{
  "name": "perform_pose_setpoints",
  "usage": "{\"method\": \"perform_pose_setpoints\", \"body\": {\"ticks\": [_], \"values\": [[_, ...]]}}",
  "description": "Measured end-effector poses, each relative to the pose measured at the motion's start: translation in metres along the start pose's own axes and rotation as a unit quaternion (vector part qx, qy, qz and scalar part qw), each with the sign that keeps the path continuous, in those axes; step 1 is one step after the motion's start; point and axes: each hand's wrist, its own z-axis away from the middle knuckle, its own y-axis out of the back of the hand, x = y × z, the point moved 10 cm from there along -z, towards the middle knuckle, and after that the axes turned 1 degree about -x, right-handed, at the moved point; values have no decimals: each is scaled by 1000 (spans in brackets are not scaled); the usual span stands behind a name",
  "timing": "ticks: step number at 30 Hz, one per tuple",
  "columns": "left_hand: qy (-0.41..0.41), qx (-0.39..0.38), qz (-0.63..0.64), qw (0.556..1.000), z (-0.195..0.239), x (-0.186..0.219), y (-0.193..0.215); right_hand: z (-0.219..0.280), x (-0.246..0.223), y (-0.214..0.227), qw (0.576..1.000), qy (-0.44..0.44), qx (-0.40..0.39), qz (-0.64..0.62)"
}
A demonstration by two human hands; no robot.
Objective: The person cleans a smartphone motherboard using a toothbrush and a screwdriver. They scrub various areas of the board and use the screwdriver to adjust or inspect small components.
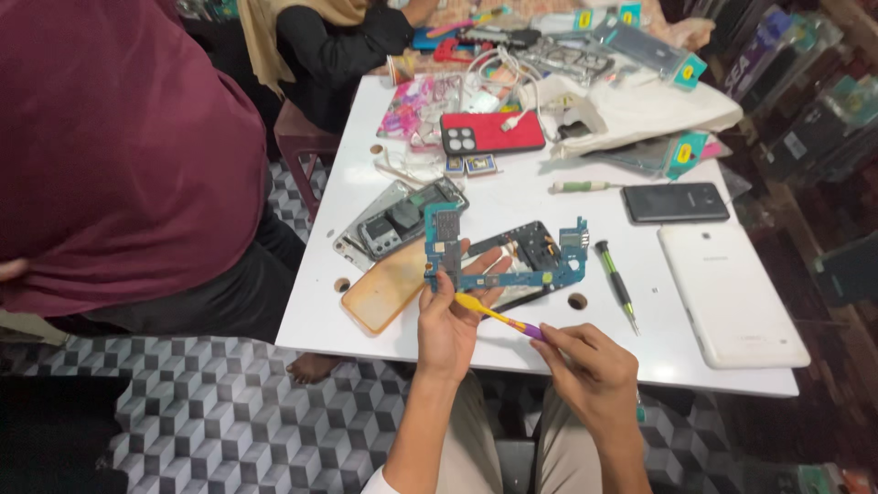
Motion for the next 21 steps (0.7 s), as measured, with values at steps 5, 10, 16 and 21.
{"method": "perform_pose_setpoints", "body": {"ticks": [5, 10, 16, 21], "values": [[-1, -34, 7, 999, 1, -1, -10, 12, -21, 2, 997, 4, 65, 37], [6, -20, 8, 1000, 0, 1, -10, 27, -24, 12, 992, 9, 110, 59], [-4, 3, 23, 1000, -2, 2, 0, 44, -31, 8, 982, 75, 165, 49], [9, -25, 21, 999, -2, -3, -2, 39, -20, -7, 994, 18, 104, 36]]}}
